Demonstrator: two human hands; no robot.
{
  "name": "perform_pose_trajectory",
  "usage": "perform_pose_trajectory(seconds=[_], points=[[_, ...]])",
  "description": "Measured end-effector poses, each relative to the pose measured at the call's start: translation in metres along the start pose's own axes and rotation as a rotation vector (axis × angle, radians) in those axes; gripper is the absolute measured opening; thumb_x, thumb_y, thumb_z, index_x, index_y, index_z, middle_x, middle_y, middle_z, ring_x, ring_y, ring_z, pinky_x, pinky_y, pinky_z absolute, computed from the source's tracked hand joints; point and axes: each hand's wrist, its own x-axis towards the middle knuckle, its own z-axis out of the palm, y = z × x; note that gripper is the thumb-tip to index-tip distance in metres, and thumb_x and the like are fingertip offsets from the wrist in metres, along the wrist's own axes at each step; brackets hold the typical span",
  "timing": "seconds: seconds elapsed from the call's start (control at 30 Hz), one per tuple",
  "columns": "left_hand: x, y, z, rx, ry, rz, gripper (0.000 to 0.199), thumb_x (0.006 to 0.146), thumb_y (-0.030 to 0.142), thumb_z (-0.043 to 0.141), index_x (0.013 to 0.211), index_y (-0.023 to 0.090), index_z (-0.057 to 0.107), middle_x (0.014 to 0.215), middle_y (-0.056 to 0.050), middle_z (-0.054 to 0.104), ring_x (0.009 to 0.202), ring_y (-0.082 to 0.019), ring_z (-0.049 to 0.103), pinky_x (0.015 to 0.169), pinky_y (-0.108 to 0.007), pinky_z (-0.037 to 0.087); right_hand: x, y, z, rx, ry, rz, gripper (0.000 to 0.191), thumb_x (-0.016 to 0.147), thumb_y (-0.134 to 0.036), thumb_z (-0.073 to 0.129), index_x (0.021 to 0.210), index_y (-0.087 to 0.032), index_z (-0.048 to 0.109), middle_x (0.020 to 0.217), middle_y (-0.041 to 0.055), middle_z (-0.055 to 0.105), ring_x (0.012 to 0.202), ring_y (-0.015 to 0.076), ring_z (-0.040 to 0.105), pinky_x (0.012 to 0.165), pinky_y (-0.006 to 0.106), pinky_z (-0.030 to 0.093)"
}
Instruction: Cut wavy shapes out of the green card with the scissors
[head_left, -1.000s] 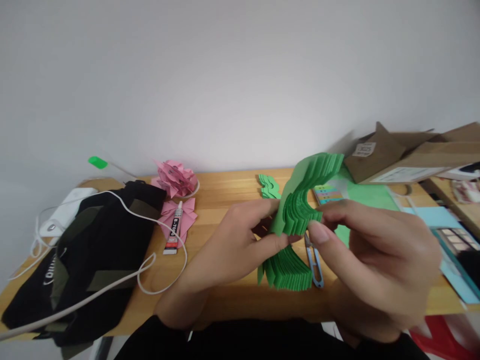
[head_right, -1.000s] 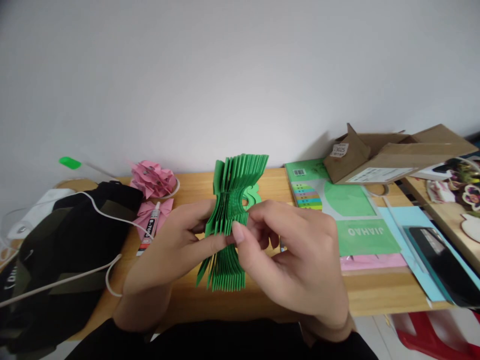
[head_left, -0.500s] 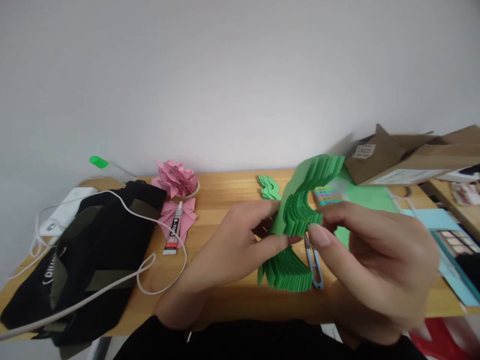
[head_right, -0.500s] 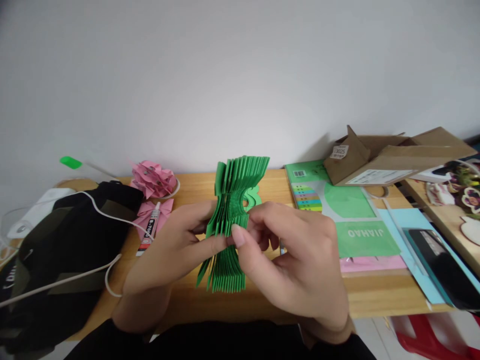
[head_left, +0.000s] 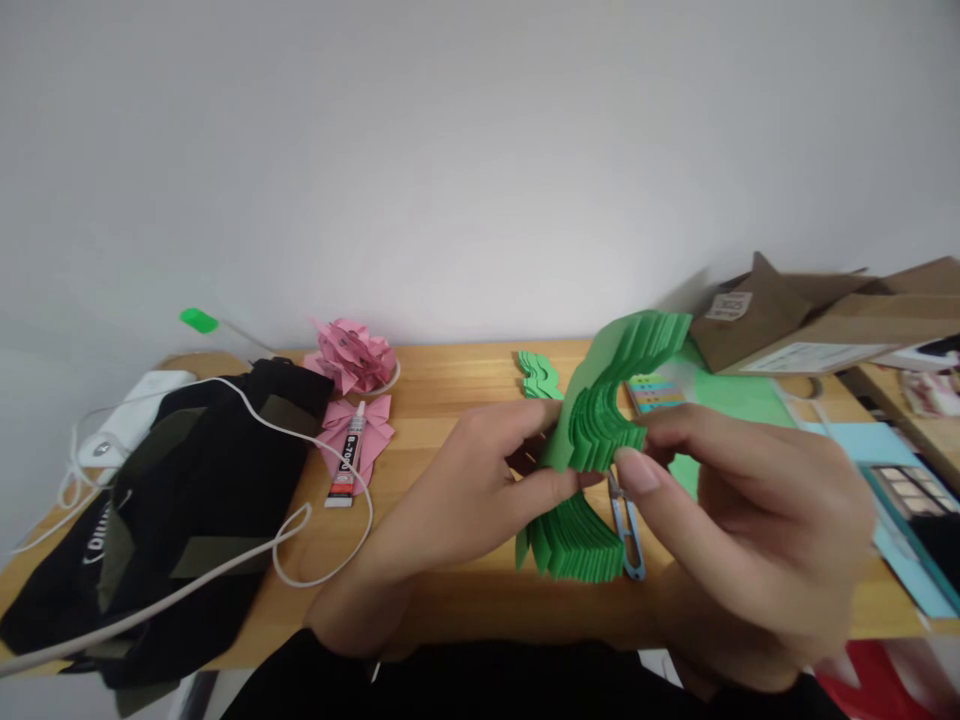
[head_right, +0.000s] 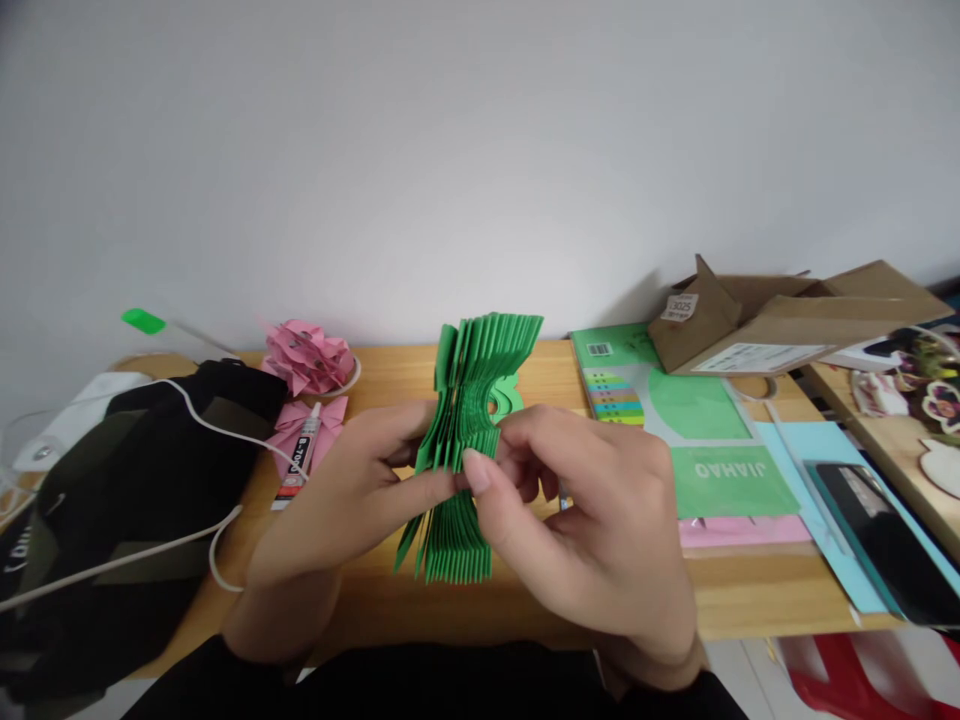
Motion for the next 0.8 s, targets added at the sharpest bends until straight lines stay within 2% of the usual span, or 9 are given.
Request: perform_pose_trajectory(seconds=[0.17, 0.53, 0.8], points=[[-0.0001, -0.0004, 0.0008, -0.002, 0.005, -0.017, 0.017, 0.085, 0.028, 0.063, 0.076, 0.016, 0.058, 0.069, 0.003, 0.056, 0.064, -0.008, 0.05, 0.056, -0.019, 0.041, 0.0034, -0.0021, 0.0, 0.005, -0.029, 0.02, 0.018, 0.084, -0.019, 0.064, 0.071, -0.022, 0.051, 0.051, -0.0081, 0.052, 0.039, 0.005, 0.043, 0.039, 0.022, 0.031], [0.0022, 0.0026, -0.0005, -0.011, -0.016, -0.053, 0.02, 0.085, 0.03, 0.062, 0.072, 0.015, 0.057, 0.072, 0.0, 0.061, 0.066, -0.011, 0.056, 0.057, -0.021, 0.044, 0.0017, 0.0009, -0.0011, 0.033, -0.039, -0.009, 0.017, 0.084, -0.019, 0.064, 0.074, -0.022, 0.05, 0.053, -0.0083, 0.054, 0.044, 0.0051, 0.049, 0.044, 0.02, 0.036], [0.0024, 0.0034, -0.0007, 0.019, -0.007, -0.048, 0.02, 0.085, 0.031, 0.061, 0.073, 0.015, 0.058, 0.071, 0.0, 0.062, 0.064, -0.011, 0.056, 0.056, -0.022, 0.044, 0.0062, -0.002, 0.0001, 0.022, -0.065, 0.022, 0.017, 0.084, -0.019, 0.062, 0.072, -0.021, 0.051, 0.052, -0.008, 0.054, 0.041, 0.0047, 0.046, 0.041, 0.021, 0.033]])
